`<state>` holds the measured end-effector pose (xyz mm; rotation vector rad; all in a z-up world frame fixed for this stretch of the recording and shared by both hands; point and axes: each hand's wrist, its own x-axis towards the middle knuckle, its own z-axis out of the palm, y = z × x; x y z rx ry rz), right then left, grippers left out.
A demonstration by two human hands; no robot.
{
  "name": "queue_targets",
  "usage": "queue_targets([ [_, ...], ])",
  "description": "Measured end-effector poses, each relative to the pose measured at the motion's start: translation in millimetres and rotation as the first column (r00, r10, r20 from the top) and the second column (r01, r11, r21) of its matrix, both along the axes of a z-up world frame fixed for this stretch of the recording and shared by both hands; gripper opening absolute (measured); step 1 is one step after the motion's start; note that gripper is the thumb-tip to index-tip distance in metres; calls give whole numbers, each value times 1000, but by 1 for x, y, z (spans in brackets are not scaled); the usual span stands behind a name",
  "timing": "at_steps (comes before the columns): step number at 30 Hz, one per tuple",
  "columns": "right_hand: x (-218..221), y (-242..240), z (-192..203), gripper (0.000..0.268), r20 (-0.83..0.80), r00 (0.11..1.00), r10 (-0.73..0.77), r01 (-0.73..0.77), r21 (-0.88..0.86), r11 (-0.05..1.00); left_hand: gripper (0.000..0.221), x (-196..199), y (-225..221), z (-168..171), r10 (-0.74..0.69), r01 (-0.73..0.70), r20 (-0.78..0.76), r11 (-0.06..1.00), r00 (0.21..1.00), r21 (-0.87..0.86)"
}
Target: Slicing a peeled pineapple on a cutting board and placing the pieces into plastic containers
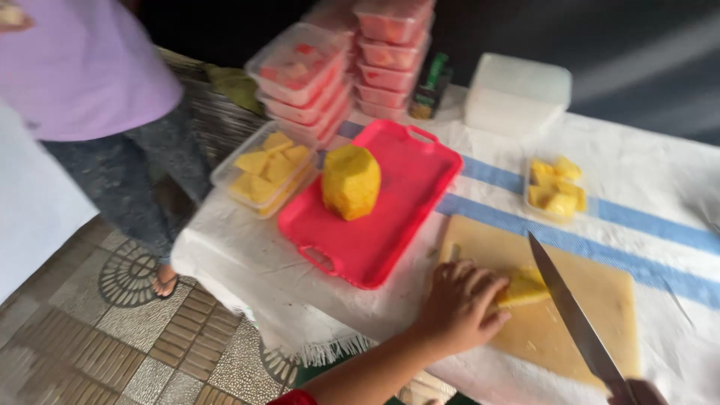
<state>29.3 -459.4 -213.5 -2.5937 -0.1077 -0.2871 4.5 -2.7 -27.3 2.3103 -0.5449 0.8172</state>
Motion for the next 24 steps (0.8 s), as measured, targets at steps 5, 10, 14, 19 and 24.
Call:
queue_targets([
  [5, -71, 137, 222, 30, -532, 786, -315, 87, -409, 908, 38, 1, 2, 9, -93, 97, -107, 995, 990, 30],
  [10, -89, 173, 269, 25, -510, 830, -225, -11, -418, 908, 41, 2, 4, 6, -38, 40, -53, 998, 998, 47],
  [14, -94, 168, 258, 24, -468, 860, -204, -22, -434, 901, 42, 1, 4, 9, -50, 53, -52, 997, 997, 54],
  [19, -95, 173, 268, 26, -494, 851, -179, -82, -462, 883, 45, 1, 3, 8, -31, 36, -63, 997, 998, 69],
  [24, -95, 169, 271, 23, -475, 866, -156, -119, -498, 859, 45, 7, -9, 10, 72, -68, -54, 995, 996, 74],
])
